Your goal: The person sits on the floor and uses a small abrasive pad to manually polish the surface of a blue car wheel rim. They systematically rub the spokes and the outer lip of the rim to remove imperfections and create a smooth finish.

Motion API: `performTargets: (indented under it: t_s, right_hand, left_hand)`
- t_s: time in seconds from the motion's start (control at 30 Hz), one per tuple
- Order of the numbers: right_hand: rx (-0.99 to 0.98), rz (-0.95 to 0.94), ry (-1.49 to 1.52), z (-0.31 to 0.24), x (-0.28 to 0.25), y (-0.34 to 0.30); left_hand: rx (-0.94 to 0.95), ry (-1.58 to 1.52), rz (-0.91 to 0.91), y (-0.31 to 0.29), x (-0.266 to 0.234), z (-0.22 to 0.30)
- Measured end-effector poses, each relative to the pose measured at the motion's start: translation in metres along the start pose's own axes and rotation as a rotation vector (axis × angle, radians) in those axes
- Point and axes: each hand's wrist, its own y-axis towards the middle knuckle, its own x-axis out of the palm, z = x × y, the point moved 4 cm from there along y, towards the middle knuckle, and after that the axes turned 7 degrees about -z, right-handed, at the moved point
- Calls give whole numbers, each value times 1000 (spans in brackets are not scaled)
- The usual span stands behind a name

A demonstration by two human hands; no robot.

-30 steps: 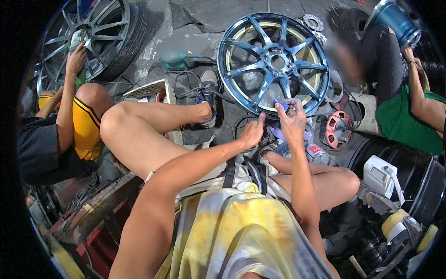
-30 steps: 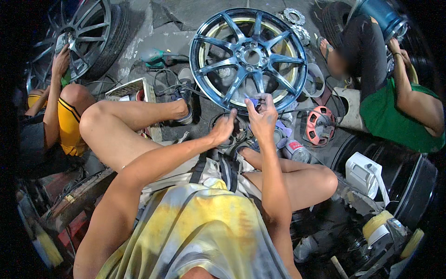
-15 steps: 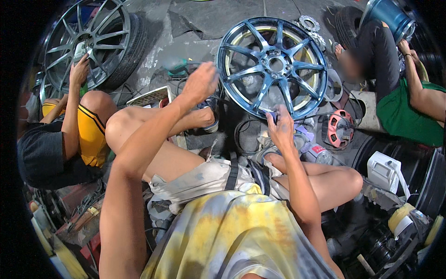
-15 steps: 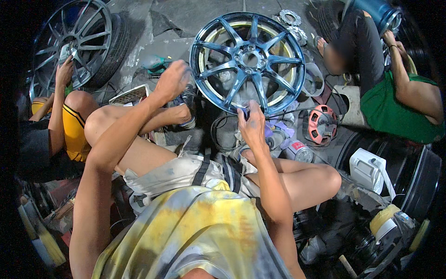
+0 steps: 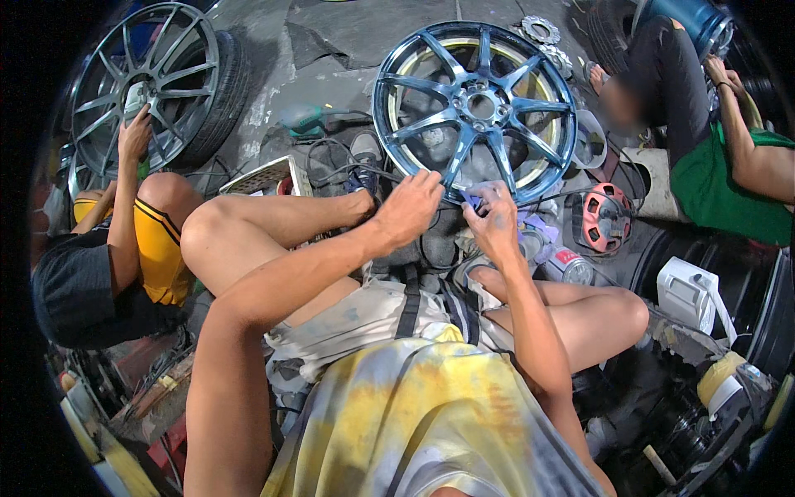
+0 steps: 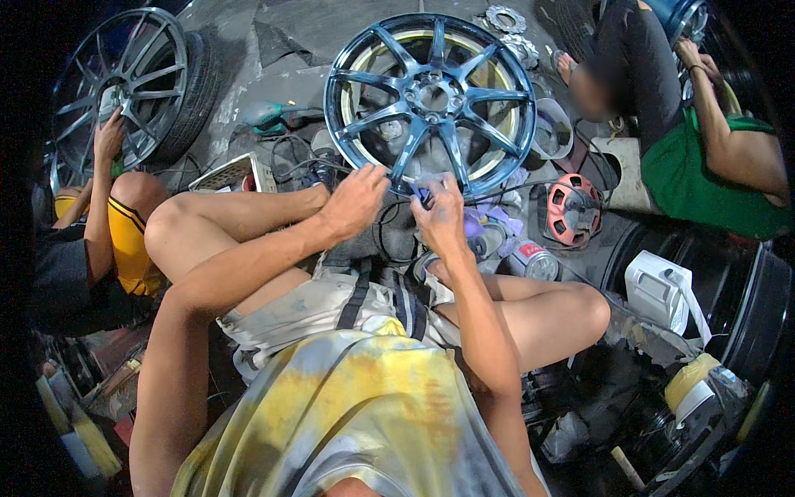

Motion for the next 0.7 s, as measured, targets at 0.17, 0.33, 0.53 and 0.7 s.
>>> performTargets:
  t_s: [0.17, 0.33, 0.53, 0.7]
  right_hand:
    - [-82, 89, -63, -10, -19, 2]
    - [-72, -2, -109, -20, -26, 2]
    - [-220, -111, -491, -50, -23, 5]
    - [-300, -200, -614, -53, 17, 7]
  left_hand:
    - [105, 92, -98, -22, -22, -79]
    - [-296, 291, 158, -9, -66, -182]
    - [-720, -229, 211, 30, -41, -263]
    - [-928, -586, 426, 71, 4, -242]
